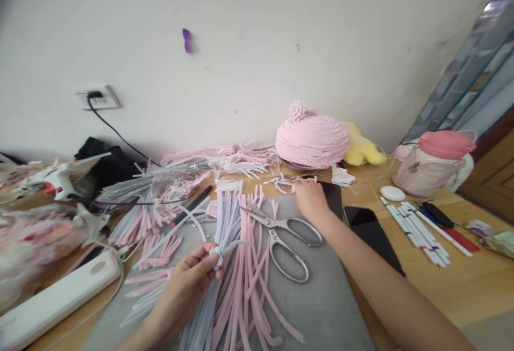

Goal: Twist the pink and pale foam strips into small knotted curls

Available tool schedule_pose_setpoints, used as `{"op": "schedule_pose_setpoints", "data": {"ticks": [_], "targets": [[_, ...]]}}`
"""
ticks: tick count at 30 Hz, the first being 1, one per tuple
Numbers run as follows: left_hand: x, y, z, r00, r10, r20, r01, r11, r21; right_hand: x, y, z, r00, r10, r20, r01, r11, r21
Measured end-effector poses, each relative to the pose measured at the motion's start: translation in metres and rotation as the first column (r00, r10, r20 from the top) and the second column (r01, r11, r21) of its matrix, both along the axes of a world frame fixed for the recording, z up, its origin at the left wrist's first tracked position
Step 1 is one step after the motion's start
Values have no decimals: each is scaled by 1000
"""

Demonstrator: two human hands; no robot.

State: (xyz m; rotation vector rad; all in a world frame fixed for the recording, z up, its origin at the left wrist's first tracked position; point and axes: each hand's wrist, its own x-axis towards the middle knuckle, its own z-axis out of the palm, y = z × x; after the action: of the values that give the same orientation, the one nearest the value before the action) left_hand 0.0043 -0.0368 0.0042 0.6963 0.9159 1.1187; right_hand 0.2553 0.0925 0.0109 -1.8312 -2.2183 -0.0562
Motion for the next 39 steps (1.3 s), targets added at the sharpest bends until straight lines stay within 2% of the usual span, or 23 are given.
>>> {"op": "schedule_pose_setpoints", "data": {"ticks": [1, 3, 5, 8, 11, 15, 19, 31, 39], "targets": [[0, 0, 0, 1000, -4, 16, 4, 1000, -5, 11, 13, -3, 1000, -25, -3, 25, 999, -29], [-1, -1, 0, 999, -17, 45, 17, 1000, -8, 26, 31, -9, 997, 54, -49, -58, 995, -80], [-1, -1, 0, 997, -29, 67, 30, 1000, -11, 32, 38, -14, 990, 117, -83, -124, 988, -90], [-1, -3, 2, 996, -24, 81, 27, 999, -28, 30, 35, -20, 937, 224, -268, -224, 974, 32], [0, -3, 5, 996, -15, 83, 18, 999, -44, 23, 28, -23, 839, 312, -446, -234, 947, 221], [1, -2, 7, 996, -13, 84, 16, 999, -36, 17, 21, -21, 744, 409, -529, -255, 905, 340], [1, -2, 8, 997, 15, 72, -12, 999, -40, 14, 18, -18, 699, 443, -562, -249, 887, 390], [0, -2, 8, 986, 66, 151, -58, 997, -57, 15, 17, -14, 707, 442, -553, -267, 890, 369], [0, -3, 10, 987, 72, 144, -63, 996, -64, 14, 17, -15, 728, 427, -537, -270, 898, 348]]}}
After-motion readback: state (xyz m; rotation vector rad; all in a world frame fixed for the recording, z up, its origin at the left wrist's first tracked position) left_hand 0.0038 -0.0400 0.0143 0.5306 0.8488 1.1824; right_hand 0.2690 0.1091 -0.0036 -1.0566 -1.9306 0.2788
